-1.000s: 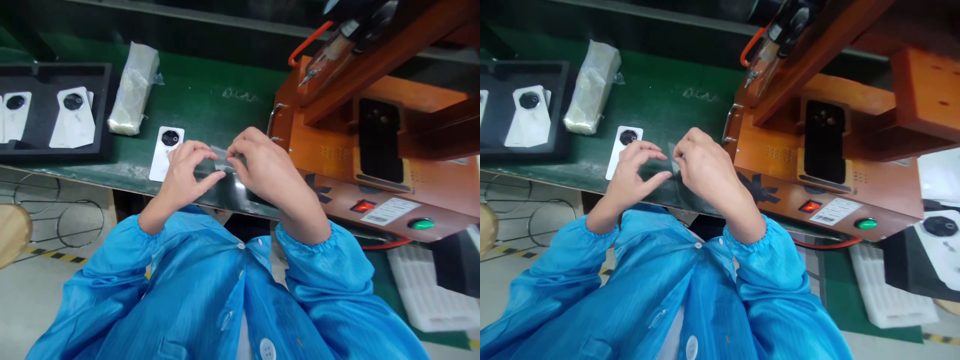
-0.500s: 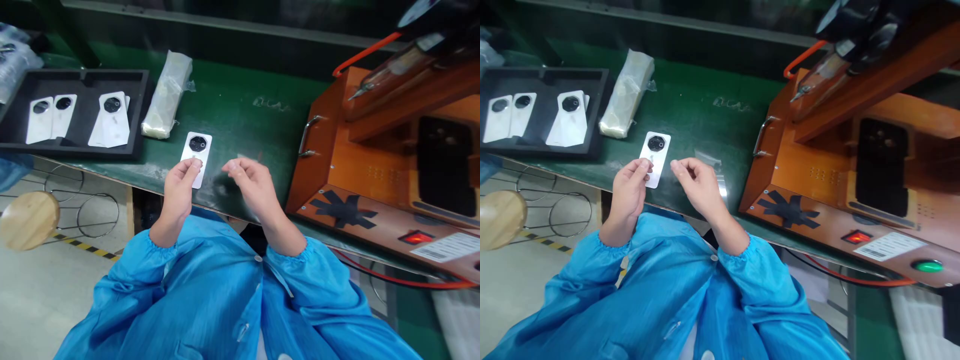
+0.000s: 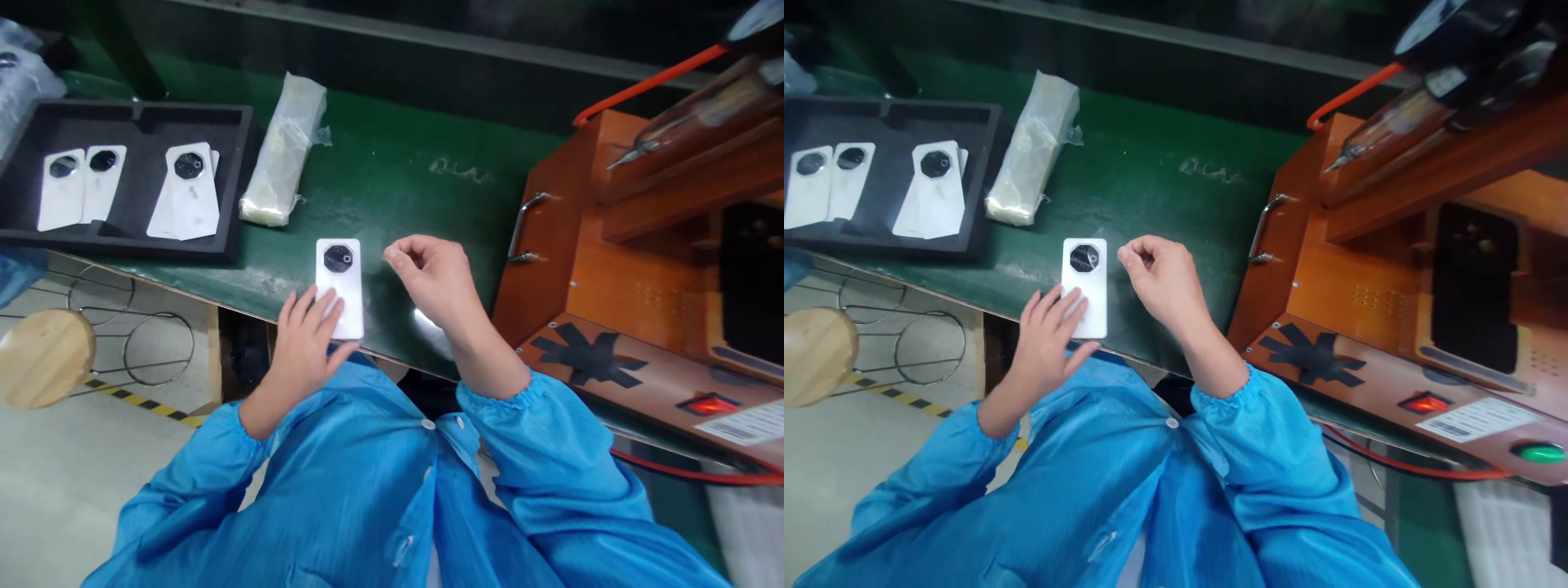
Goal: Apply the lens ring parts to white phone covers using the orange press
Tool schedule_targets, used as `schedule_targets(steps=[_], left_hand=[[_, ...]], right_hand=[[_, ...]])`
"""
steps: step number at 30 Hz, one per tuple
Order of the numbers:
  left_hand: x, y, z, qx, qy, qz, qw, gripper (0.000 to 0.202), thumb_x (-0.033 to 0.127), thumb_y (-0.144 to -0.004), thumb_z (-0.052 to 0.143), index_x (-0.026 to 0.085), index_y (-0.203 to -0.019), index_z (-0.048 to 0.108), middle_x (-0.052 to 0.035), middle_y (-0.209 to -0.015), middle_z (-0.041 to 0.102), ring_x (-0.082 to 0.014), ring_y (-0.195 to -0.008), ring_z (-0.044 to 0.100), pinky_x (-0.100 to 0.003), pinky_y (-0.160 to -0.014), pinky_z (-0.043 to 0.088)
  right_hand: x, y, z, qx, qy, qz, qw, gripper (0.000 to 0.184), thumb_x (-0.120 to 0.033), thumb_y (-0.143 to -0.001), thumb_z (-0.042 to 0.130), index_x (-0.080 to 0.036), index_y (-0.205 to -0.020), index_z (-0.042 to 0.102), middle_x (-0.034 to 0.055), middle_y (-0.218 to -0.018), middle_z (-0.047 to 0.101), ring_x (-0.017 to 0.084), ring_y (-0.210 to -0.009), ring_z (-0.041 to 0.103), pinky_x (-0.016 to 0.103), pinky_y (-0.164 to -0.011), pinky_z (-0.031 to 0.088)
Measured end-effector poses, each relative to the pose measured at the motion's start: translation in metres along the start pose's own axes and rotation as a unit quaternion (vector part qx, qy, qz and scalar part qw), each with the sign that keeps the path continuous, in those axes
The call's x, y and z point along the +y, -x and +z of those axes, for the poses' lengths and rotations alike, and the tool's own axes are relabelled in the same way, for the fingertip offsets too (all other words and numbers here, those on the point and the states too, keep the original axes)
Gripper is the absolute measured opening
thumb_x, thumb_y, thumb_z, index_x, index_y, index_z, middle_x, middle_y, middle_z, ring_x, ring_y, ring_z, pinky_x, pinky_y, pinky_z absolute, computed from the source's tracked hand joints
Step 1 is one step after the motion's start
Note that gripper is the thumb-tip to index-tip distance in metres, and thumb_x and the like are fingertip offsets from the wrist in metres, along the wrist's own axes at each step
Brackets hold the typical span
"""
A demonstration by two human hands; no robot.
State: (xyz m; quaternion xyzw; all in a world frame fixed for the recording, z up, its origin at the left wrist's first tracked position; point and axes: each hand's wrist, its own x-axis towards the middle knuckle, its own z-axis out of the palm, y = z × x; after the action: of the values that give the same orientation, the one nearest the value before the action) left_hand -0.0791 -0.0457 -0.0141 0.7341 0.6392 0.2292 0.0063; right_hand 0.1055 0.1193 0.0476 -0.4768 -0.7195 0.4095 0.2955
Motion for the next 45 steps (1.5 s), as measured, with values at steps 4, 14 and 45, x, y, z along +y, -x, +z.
schedule_targets(steps=[4, 14, 45], left_hand=[[0.023, 0.018, 0.014, 0.028, -0.004, 0.008, 1.000, 0.056, 0.047, -0.106, 0.066, 0.022, -0.156, 0.059, -0.0133, -0.157, 0.065, -0.0393, -0.160, 0.044, -0.059, -0.134, 0.030], [0.016, 0.019, 0.022, 0.046, 0.033, 0.018, 0.998, 0.059, 0.051, -0.109, 0.059, 0.020, -0.159, 0.056, -0.0130, -0.158, 0.065, -0.0331, -0.160, 0.046, -0.050, -0.134, 0.028], [0.016, 0.018, 0.024, 0.064, 0.022, 0.026, 0.997, 0.057, 0.050, -0.109, 0.060, 0.018, -0.156, 0.059, -0.0135, -0.155, 0.067, -0.0327, -0.159, 0.048, -0.047, -0.132, 0.029]], right_hand=[[0.008, -0.003, 0.014, -0.064, 0.016, 0.035, 0.997, 0.025, -0.037, -0.096, 0.062, -0.019, -0.080, 0.068, -0.0012, -0.067, 0.060, 0.014, -0.061, 0.048, 0.030, -0.062, 0.034], [0.006, -0.017, 0.020, -0.144, 0.067, 0.010, 0.987, 0.026, -0.033, -0.099, 0.061, -0.020, -0.076, 0.061, -0.0022, -0.070, 0.053, 0.014, -0.067, 0.046, 0.031, -0.067, 0.035], [0.004, -0.017, 0.028, -0.122, 0.151, 0.018, 0.981, 0.022, -0.031, -0.097, 0.065, -0.020, -0.079, 0.068, 0.0040, -0.077, 0.070, 0.018, -0.070, 0.057, 0.033, -0.068, 0.036]])
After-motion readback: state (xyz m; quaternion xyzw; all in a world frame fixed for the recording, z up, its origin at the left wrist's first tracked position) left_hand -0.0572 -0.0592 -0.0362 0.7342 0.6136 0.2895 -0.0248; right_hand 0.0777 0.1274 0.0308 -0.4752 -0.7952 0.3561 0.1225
